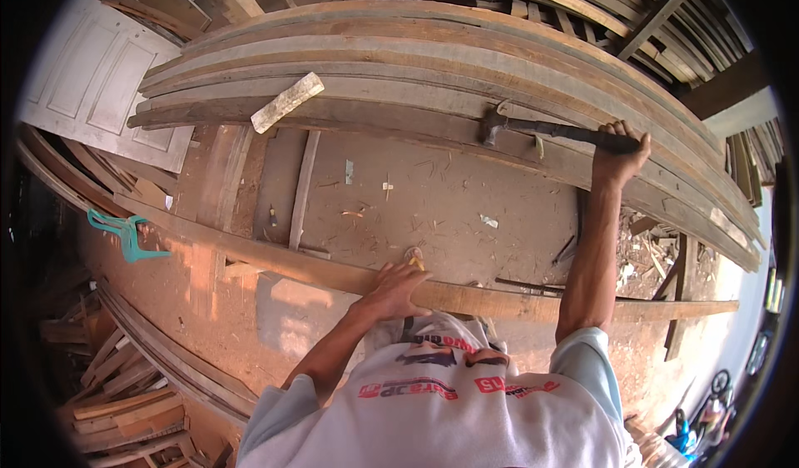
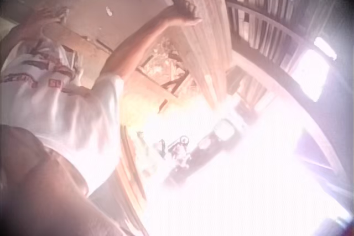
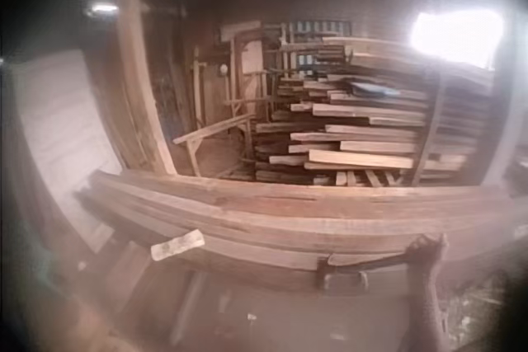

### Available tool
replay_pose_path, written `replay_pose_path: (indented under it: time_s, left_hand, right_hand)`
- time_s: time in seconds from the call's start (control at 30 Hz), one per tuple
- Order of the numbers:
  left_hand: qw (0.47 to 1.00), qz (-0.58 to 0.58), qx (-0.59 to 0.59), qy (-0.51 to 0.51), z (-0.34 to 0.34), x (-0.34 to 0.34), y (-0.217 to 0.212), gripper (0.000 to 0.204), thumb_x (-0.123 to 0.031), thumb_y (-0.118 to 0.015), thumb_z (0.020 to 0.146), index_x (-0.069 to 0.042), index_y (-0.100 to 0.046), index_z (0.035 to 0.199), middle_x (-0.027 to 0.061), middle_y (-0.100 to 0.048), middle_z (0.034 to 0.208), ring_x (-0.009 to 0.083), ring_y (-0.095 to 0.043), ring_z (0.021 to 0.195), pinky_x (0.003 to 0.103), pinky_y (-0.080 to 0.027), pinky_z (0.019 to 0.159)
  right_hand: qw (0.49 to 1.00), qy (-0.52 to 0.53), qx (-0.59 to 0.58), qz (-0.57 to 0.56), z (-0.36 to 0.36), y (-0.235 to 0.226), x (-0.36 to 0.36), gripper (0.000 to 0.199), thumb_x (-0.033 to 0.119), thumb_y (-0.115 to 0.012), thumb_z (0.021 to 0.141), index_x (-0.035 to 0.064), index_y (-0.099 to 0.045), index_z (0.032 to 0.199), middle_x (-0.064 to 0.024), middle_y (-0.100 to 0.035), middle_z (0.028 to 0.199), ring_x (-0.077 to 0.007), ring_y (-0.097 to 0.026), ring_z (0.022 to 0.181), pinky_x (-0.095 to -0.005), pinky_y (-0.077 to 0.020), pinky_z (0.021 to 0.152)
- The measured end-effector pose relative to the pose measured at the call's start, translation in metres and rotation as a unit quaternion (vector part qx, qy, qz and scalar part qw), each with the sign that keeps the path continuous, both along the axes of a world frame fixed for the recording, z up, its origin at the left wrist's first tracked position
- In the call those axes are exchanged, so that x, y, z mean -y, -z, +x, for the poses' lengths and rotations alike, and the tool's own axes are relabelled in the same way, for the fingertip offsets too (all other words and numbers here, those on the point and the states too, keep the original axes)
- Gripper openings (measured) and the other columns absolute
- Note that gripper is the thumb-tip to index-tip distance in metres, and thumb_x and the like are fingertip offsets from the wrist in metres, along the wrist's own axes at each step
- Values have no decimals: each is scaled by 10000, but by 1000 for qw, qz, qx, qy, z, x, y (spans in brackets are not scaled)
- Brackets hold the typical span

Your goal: The person uses pliers to pull nails from a long wooden plank resting on a workbench. They repeatedly grip and extract nails along the plank's length, then place the pliers down and pick up a hammer.

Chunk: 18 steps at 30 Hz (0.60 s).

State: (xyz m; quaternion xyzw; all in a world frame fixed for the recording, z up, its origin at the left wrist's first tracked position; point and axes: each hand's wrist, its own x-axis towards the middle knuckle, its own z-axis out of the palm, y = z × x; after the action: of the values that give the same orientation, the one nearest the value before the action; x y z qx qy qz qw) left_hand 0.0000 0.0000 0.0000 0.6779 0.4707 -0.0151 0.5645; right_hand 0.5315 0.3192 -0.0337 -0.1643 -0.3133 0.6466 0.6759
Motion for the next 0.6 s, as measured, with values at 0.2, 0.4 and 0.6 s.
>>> replay_pose_path:
  time_s: [0.2,0.4,0.6]
  left_hand:
    - [912,311,8,-267,-142,-198,27,623,-244,-850,880,-41,-614,1419,221,-637,1395,372,-593,1329,472,-464,1140]
    - [737,535,-191,-366,-301,-352,46,639,-331,-721,983,-11,-533,1503,247,-580,1473,435,-516,1392,527,-406,1175]
    - [770,468,-311,-303,-415,-461,103,744,-468,-673,1006,37,-496,1523,268,-556,1516,433,-543,1388,532,-432,1158]
  right_hand:
    - [784,219,456,-360,-116,-69,-55,795,804,-565,953,20,-695,961,-100,-704,835,-218,-721,732,-381,-544,649]
    - [750,231,594,-180,-203,-130,-16,715,641,-643,1007,-59,-728,1124,-150,-759,881,-200,-749,773,-352,-598,646]
    - [963,95,229,102,-326,-290,92,488,462,-834,938,-7,-698,929,-37,-700,789,-108,-693,709,-264,-535,595]
